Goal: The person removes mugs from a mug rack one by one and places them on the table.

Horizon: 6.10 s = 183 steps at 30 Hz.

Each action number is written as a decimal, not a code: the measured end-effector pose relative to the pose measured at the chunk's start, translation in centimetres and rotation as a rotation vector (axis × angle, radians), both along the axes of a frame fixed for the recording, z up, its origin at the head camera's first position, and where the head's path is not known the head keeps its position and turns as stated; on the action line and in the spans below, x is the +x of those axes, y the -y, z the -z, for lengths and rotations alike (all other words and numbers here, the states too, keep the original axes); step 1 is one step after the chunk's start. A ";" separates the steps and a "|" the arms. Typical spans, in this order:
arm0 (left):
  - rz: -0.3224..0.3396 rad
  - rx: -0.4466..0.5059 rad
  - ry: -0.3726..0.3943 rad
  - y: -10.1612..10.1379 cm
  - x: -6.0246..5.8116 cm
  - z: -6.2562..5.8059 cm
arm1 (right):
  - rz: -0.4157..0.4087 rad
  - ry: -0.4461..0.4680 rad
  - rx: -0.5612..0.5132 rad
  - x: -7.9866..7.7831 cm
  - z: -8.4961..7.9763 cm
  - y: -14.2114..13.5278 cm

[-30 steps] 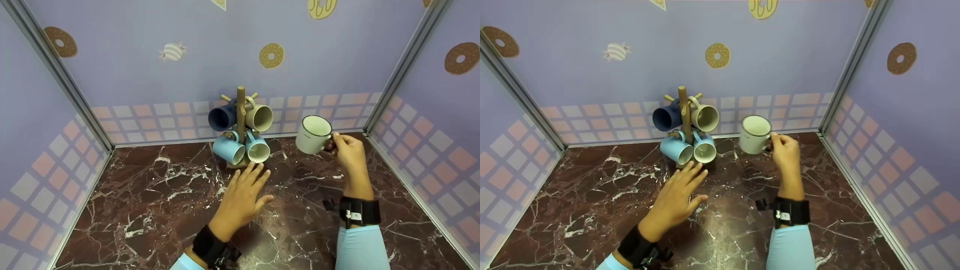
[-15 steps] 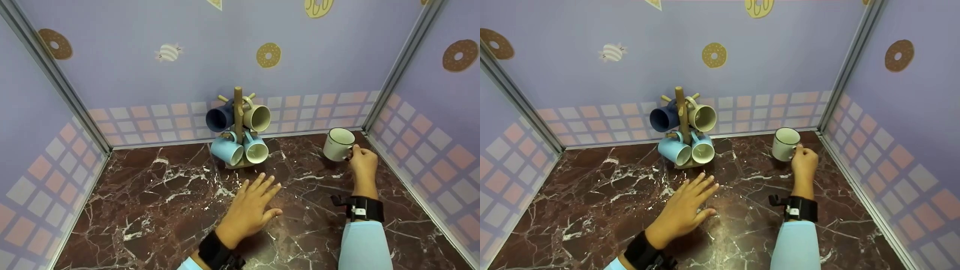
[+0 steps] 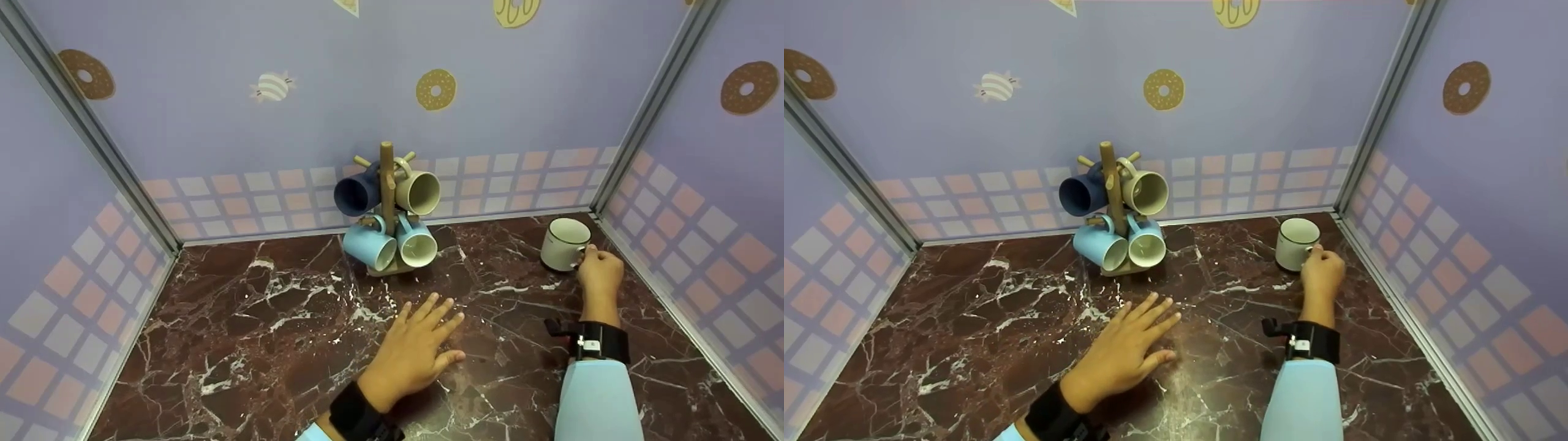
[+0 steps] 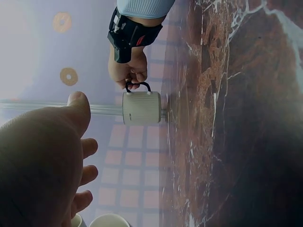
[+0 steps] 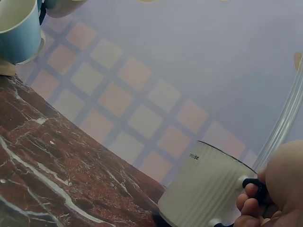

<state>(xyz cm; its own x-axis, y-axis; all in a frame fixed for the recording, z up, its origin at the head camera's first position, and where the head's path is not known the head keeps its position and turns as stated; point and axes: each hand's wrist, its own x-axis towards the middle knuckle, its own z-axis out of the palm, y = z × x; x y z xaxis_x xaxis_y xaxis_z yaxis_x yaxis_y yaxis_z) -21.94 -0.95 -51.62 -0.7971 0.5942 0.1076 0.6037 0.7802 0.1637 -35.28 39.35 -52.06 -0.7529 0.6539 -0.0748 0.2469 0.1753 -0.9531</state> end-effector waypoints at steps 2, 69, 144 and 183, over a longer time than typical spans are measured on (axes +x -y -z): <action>0.005 0.001 0.008 -0.1 0.0 0.1 | 0.008 -0.003 -0.010 0.0 0.2 -0.1; -0.130 0.057 -0.048 3.8 -2.3 -2.4 | 0.070 -0.145 0.214 -0.2 -2.3 2.5; -0.449 0.456 -0.166 15.4 -4.4 -7.0 | -1.032 -0.203 0.776 -9.0 -21.0 29.3; -0.440 0.453 -0.126 12.9 -5.1 -6.4 | -0.941 -0.287 0.710 -9.9 -21.4 28.9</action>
<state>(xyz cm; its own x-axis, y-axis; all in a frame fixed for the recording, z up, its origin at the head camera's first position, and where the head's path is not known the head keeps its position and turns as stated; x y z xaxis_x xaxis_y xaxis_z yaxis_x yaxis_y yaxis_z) -27.02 -13.83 -45.23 -0.9209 0.0882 0.3798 0.2791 0.8292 0.4842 -45.20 10.44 -30.66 -0.8858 -0.3306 0.3258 -0.4630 0.6779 -0.5710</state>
